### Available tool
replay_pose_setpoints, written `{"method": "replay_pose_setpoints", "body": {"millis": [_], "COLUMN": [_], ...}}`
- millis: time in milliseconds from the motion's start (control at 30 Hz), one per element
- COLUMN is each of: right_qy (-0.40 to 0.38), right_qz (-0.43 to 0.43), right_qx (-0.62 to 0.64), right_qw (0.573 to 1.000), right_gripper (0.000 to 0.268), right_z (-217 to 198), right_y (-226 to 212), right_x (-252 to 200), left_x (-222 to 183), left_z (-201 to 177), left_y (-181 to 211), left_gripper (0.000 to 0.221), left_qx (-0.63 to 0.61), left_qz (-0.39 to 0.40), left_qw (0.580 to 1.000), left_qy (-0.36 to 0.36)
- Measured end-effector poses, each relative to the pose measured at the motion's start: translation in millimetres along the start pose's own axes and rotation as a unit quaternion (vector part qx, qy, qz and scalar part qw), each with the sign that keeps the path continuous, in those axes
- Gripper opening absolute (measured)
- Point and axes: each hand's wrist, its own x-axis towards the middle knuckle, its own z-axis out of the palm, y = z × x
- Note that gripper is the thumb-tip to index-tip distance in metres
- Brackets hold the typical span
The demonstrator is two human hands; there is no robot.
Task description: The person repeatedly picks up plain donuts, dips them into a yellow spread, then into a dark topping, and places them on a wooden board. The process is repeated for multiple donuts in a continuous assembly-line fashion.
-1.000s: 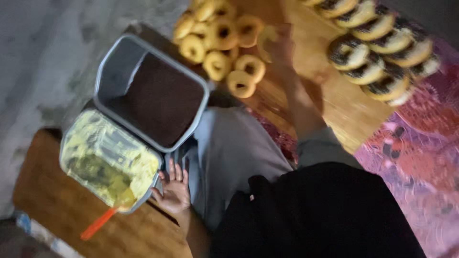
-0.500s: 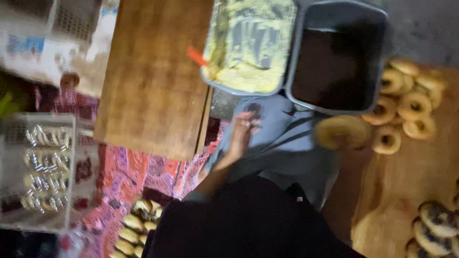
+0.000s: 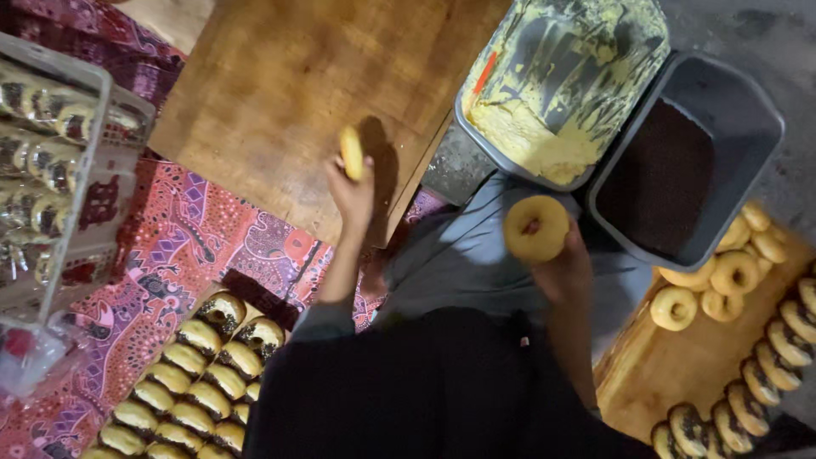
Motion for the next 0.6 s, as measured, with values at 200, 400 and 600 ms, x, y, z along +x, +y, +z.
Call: {"method": "replay_pose_setpoints", "body": {"millis": [200, 400, 600], "right_qy": [-0.026, -0.023, -0.037], "right_qz": [-0.131, -0.199, -0.193], "right_qx": [-0.182, -0.721, -0.686], "right_qw": [0.974, 0.664, 0.701], "right_gripper": [0.049, 0.04, 0.036], "right_z": [37, 23, -6], "right_y": [-45, -46, -38], "right_x": [50, 184, 234], "left_x": [-27, -74, -66], "left_z": [78, 108, 81], "left_y": [-22, -38, 3], "left_gripper": [0.052, 0.037, 0.06], "left_qx": [0.26, -0.392, -0.622], "left_qz": [0.309, -0.144, -0.344], "left_qw": [0.885, 0.871, 0.643], "left_qy": [-0.229, -0.258, -0.286]}}
